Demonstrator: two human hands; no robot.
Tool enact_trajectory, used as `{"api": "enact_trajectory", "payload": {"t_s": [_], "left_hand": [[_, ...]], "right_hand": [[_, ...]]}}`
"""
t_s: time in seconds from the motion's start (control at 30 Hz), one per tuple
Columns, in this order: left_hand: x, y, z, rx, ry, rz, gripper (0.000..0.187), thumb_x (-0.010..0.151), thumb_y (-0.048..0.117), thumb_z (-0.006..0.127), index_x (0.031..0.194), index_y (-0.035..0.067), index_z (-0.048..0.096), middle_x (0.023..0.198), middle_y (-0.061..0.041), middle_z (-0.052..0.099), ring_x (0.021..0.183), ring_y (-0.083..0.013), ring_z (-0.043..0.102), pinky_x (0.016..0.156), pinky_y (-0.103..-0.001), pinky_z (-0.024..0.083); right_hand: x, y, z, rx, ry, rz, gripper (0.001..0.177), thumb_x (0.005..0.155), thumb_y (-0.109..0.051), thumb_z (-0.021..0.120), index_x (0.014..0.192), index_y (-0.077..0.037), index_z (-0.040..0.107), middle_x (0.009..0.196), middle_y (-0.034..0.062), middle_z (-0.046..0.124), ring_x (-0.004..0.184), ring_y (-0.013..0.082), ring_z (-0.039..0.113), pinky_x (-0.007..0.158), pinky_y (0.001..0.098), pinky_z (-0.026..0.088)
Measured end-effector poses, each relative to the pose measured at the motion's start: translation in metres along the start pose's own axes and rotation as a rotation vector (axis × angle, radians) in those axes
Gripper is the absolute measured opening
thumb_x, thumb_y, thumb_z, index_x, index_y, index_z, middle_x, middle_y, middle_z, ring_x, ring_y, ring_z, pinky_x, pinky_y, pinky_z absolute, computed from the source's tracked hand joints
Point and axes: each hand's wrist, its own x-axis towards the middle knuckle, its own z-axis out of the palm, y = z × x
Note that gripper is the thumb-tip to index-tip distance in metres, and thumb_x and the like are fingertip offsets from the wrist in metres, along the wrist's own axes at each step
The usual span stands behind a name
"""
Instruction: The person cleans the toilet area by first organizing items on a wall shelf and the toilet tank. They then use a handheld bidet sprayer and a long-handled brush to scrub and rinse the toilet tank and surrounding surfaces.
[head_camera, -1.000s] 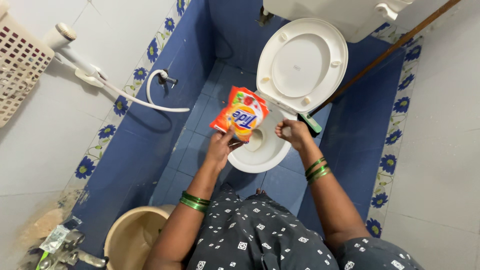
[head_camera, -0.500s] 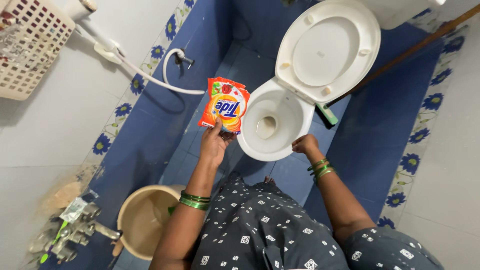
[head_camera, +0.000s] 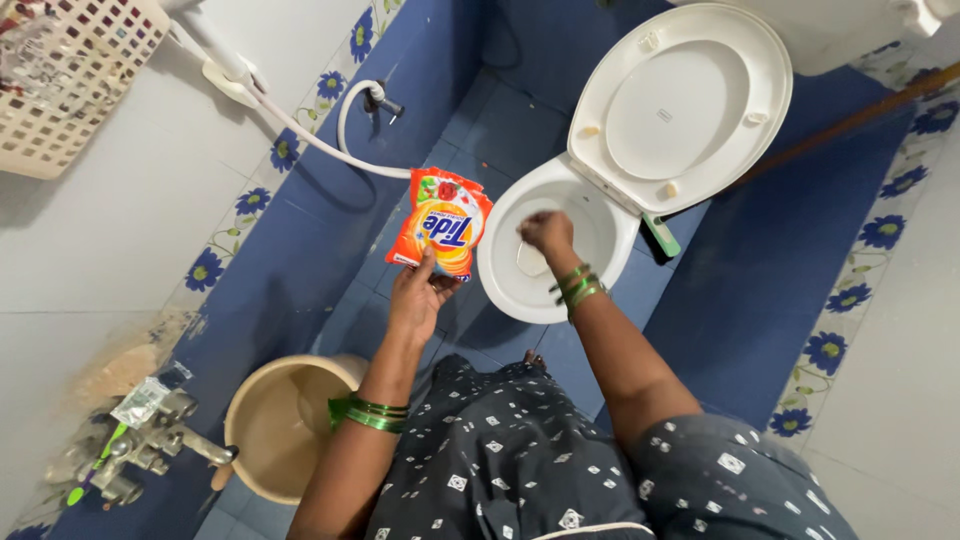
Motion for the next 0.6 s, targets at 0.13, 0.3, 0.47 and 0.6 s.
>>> {"api": "enact_trajectory", "payload": {"t_s": [0.13, 0.3, 0.47, 0.6], "left_hand": [[0.003, -0.001, -0.003, 0.023, 0.019, -0.002, 0.048, 0.092, 0.045, 0.072, 0.121, 0.008, 0.063, 0.104, -0.006, 0.070, 0.089, -0.0187, 0.068, 0.081, -0.037, 0.057], [0.009, 0.004, 0.000, 0.042, 0.046, -0.031, 0.048, 0.092, 0.045, 0.071, 0.123, 0.009, 0.062, 0.104, -0.006, 0.071, 0.089, -0.0182, 0.068, 0.083, -0.037, 0.057], [0.022, 0.002, 0.019, 0.049, -0.015, -0.049, 0.050, 0.092, 0.045, 0.071, 0.126, 0.009, 0.061, 0.106, -0.006, 0.071, 0.090, -0.0195, 0.068, 0.085, -0.038, 0.058], [0.029, -0.007, 0.038, 0.070, -0.060, -0.062, 0.051, 0.092, 0.044, 0.071, 0.126, 0.007, 0.061, 0.108, -0.008, 0.071, 0.091, -0.0200, 0.069, 0.085, -0.039, 0.058]], "right_hand": [[0.046, -0.042, -0.024, -0.032, 0.152, -0.196, 0.005, 0.081, -0.004, 0.078, 0.085, -0.003, 0.081, 0.073, 0.0061, 0.078, 0.061, 0.0110, 0.071, 0.057, 0.0238, 0.057], [0.089, -0.066, -0.096, 0.000, 0.377, -0.124, 0.011, 0.083, -0.012, 0.082, 0.086, -0.002, 0.079, 0.067, 0.0074, 0.073, 0.055, 0.0125, 0.066, 0.050, 0.0262, 0.051], [0.097, -0.046, -0.186, 0.287, 0.436, -0.118, 0.004, 0.083, -0.002, 0.073, 0.085, 0.001, 0.076, 0.070, 0.0066, 0.074, 0.058, 0.0124, 0.073, 0.054, 0.0244, 0.059], [0.072, 0.003, -0.234, 0.054, 0.522, -0.031, 0.013, 0.085, -0.011, 0.083, 0.085, 0.000, 0.076, 0.073, 0.0102, 0.074, 0.059, 0.0137, 0.069, 0.055, 0.0269, 0.055]]}}
